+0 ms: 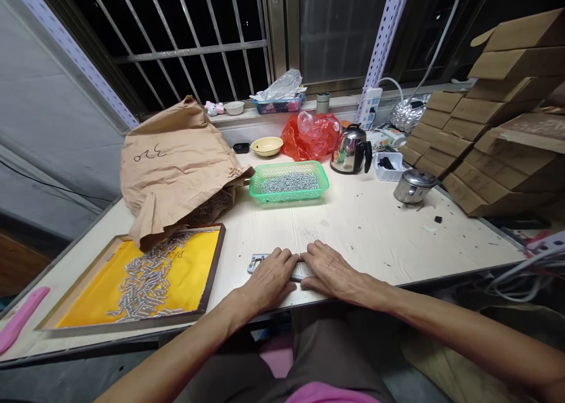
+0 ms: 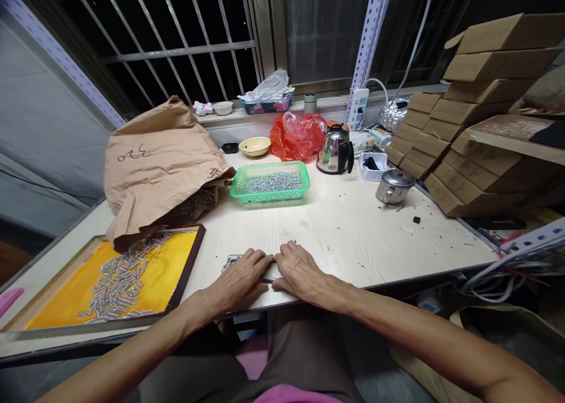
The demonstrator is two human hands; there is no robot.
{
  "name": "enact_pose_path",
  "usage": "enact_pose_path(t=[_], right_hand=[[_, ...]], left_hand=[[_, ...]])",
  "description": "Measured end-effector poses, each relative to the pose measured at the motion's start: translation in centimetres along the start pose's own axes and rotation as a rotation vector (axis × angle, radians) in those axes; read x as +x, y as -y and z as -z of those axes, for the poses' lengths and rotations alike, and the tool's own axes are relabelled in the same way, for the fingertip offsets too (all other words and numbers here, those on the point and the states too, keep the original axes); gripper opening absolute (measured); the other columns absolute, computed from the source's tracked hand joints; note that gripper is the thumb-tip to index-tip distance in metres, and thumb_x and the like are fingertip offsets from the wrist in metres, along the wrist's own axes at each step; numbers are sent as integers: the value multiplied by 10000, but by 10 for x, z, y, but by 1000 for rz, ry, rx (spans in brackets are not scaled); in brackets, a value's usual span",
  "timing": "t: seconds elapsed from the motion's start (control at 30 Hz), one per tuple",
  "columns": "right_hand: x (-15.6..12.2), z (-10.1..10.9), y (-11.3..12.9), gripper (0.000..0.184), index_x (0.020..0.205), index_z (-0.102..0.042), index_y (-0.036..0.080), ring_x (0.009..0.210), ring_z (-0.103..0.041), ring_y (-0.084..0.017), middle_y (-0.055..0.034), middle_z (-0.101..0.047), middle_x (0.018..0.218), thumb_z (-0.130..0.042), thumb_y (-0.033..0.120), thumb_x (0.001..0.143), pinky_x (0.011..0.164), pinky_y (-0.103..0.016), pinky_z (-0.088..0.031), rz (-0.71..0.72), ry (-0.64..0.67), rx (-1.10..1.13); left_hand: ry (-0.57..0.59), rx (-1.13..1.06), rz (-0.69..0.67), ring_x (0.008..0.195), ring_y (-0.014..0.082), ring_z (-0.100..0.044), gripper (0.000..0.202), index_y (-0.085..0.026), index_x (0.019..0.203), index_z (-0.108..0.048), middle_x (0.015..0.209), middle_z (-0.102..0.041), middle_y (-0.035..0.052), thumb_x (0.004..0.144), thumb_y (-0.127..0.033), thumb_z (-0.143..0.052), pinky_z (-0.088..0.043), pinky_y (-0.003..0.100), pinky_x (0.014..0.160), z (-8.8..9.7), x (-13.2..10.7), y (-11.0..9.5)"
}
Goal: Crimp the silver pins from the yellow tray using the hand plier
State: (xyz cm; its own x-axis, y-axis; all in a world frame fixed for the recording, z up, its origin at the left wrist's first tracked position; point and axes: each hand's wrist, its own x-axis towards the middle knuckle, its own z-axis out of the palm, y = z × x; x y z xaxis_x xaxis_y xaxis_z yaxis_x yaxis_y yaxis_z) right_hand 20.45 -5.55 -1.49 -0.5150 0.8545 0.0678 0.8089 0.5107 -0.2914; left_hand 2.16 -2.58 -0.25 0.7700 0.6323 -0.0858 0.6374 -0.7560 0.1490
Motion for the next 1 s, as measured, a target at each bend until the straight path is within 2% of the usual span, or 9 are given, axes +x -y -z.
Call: enact_pose_path(t=[0.1, 0.23, 0.4, 0.57, 0.73, 0.8, 0.87, 0.93, 1.0], right_hand=[[7, 1, 0, 264, 977, -578, 100, 917, -471, -231, -109, -546, 952, -650, 283, 801, 837, -364, -390, 35, 23, -9], [13, 10, 1, 292, 958, -579, 112, 898, -476, -218, -99, -551, 953, -673, 330, 788, 809, -337, -398, 33, 89, 13], [22, 8, 1, 177, 888, -590, 125, 877, -493, -211, -86, -568, 893, -613, 295, 844, 769, -316, -392, 5, 85, -31], [39, -9, -9, 250, 816, -581, 146, 792, -507, -189, -64, -576, 809, -503, 363, 914, 700, -299, -380, 19, 31, -48], [48, -18, -18, 311, 802, -572, 154, 771, -494, -172, -49, -567, 797, -433, 395, 941, 701, -289, -375, 93, -21, -12], [48, -15, -21, 303, 830, -583, 151, 786, -493, -174, -52, -559, 812, -439, 395, 938, 721, -292, -379, 99, -23, -3], [48, -9, -23, 292, 924, -599, 147, 829, -496, -183, -62, -552, 866, -487, 417, 912, 745, -297, -388, 104, -12, 29], [47, -2, -27, 404, 1040, -594, 143, 874, -494, -201, -76, -542, 926, -578, 492, 835, 758, -306, -399, 130, 5, 72], [46, 2, -31, 502, 1102, -586, 144, 893, -493, -213, -85, -542, 949, -599, 542, 797, 771, -320, -402, 161, 25, 105]], left_hand=[[-13, -37, -6, 1024, 260, -450, 476, -181, 1167, -490, 1123, -502, 95, 759, -359, -659, -421, 394, 870, 2, 7, 9], [96, -104, -40, 929, 226, -490, 351, -178, 1047, -572, 974, -550, 64, 767, -372, -658, -438, 338, 784, 8, 16, 20], [53, -84, 25, 895, 211, -504, 193, -166, 911, -600, 922, -570, 59, 832, -340, -578, -426, 308, 733, 5, 15, 22], [19, -62, 99, 851, 202, -517, 335, -172, 807, -599, 851, -586, 57, 897, -451, -438, -409, 294, 684, 2, 18, 24], [4, -66, 135, 833, 196, -520, 418, -171, 777, -597, 827, -587, 59, 923, -473, -347, -415, 300, 702, 5, 24, 27], [2, -55, 167, 852, 203, -523, 376, -170, 796, -602, 847, -590, 63, 911, -461, -393, -427, 307, 722, 6, 23, 26], [-25, -39, 204, 898, 217, -527, 292, -166, 894, -605, 903, -596, 70, 888, -424, -469, -444, 321, 755, 3, 18, 23], [-94, -28, 233, 986, 233, -520, 255, -160, 1022, -578, 1020, -594, 86, 871, -358, -522, -452, 348, 826, -6, 8, 18], [-191, -30, 227, 1108, 245, -487, 256, -159, 1101, -541, 1168, -557, 104, 877, -280, -515, -423, 381, 933, -19, -4, 9]])
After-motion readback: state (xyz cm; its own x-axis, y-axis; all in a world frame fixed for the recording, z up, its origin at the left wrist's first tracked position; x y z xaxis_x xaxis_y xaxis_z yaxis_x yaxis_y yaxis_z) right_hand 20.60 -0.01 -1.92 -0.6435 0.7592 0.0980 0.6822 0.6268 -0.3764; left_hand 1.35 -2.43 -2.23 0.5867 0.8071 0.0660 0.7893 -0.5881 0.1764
